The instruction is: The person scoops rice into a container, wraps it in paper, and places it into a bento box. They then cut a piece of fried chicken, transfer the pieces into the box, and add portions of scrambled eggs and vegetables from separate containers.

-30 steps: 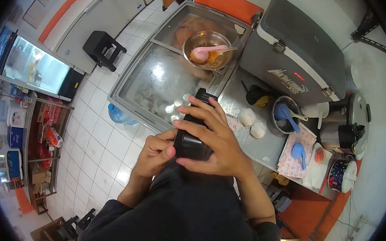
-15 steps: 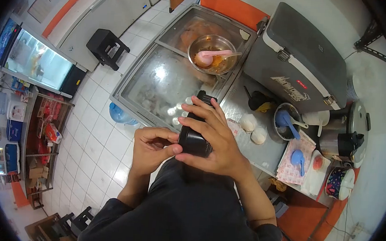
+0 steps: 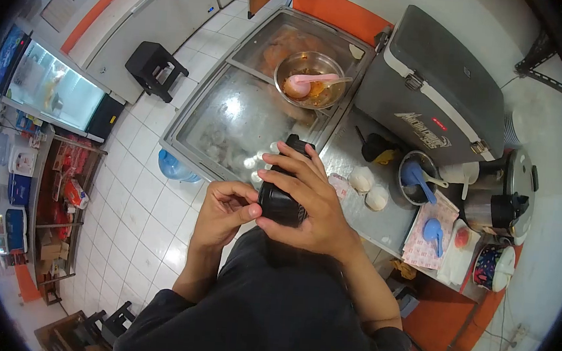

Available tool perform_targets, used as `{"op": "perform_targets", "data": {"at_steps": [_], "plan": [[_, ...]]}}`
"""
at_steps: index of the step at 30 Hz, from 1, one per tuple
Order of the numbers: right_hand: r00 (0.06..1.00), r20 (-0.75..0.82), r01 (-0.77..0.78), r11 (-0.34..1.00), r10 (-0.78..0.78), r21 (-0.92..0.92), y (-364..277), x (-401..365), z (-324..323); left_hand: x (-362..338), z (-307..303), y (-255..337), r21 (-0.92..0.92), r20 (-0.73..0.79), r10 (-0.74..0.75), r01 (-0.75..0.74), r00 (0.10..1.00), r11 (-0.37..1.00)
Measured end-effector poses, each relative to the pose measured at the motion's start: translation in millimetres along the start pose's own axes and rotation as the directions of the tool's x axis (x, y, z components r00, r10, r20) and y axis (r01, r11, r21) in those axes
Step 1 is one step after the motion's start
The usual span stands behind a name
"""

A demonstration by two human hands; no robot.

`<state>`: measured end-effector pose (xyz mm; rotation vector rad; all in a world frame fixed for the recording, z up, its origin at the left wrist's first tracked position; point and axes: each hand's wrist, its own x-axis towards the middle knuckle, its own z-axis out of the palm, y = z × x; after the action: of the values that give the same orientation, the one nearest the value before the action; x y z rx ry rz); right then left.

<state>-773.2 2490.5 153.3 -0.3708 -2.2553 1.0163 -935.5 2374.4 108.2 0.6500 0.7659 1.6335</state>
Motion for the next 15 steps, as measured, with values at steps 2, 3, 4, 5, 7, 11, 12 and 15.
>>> {"op": "perform_targets", "data": {"at_steps": [2,3,4,5,7,11,12,15], "plan": [[1.0,-0.001,-0.004,1.0,0.004,0.01,0,0,1,0,1,2,0.007,-0.01,-0.022,0.023,1.0,1.0],[1.0,-0.001,-0.006,1.0,0.006,0.014,1,1,2,1,4,5,0.018,-0.025,-0.038,0.038,0.999,0.999],[1.0,-0.001,-0.009,1.0,0.009,0.014,1,1,3,1,6,8,0.028,-0.041,-0.053,0.054,0.998,0.998],[1.0,0.001,-0.011,1.0,0.011,0.015,2,0,3,2,8,9,0.038,-0.057,-0.068,0.07,0.996,0.997],[1.0,0.004,-0.013,1.0,0.013,0.017,4,1,3,3,4,7,0.048,-0.05,-0.083,0.085,0.995,0.995],[1.0,0.01,-0.016,1.0,0.015,0.017,7,1,5,6,-2,1,-0.003,-0.035,-0.102,0.102,0.994,0.995],[1.0,0.011,-0.018,1.0,0.018,0.016,8,1,5,7,-2,0,-0.011,-0.038,-0.101,0.101,0.994,0.995],[0.999,0.016,-0.028,1.0,0.028,-0.001,9,2,4,9,-4,-2,-0.008,-0.052,-0.09,0.09,0.995,0.996]]}}
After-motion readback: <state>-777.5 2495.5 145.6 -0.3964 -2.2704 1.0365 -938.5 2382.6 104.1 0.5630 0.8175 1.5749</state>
